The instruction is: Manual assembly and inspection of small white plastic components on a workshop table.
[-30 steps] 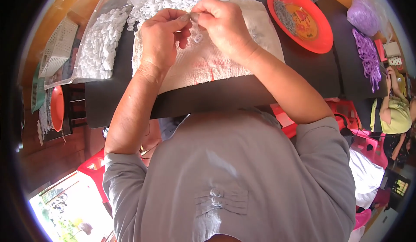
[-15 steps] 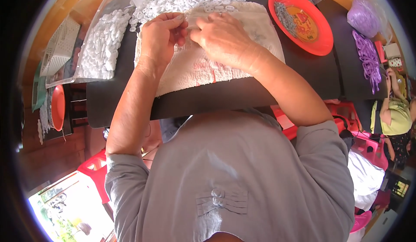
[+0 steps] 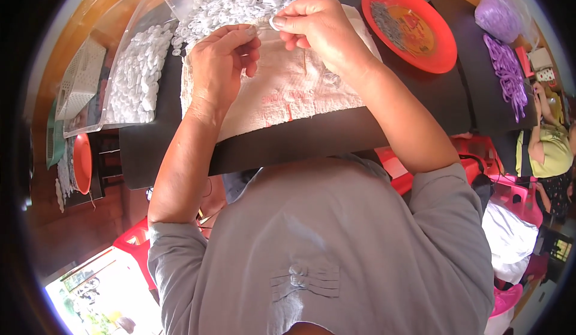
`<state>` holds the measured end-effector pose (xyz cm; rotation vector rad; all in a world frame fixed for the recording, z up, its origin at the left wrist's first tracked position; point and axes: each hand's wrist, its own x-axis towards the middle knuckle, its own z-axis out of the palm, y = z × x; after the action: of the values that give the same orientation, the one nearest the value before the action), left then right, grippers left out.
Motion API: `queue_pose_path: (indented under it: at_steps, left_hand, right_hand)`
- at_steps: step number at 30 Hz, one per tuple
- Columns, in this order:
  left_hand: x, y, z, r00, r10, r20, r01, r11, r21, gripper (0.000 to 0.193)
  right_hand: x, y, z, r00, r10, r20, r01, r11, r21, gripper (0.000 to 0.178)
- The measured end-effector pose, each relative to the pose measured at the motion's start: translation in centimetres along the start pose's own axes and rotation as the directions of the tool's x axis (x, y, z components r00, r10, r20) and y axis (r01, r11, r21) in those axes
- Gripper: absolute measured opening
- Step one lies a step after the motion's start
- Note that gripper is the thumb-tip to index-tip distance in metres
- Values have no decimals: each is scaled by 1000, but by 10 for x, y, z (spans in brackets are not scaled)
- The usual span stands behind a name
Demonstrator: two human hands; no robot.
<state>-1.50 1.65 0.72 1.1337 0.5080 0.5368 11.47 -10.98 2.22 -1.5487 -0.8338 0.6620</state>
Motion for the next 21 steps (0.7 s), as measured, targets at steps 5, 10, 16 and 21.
queue_pose_path:
  at_steps: [5, 10, 16, 21]
  left_hand:
    - [-3, -1, 5, 1000, 23, 16, -24, 1000, 17, 15]
    - [-5, -1, 7, 999, 37, 13, -37, 999, 15, 13]
    - [-7, -1, 7, 999, 45, 14, -46, 998, 32, 13]
    - [-7, -1, 7, 999, 46, 11, -46, 999, 24, 13]
  right_hand:
    - [0, 0, -3, 999, 42, -3, -41, 996, 77, 18]
    - [-2, 1, -1, 999, 34, -4, -34, 998, 57, 18]
    - [-3, 0, 1, 1000, 2, -5, -1, 999, 44, 18]
    - [-4, 0, 3, 1000, -6, -14, 7, 999, 34, 18]
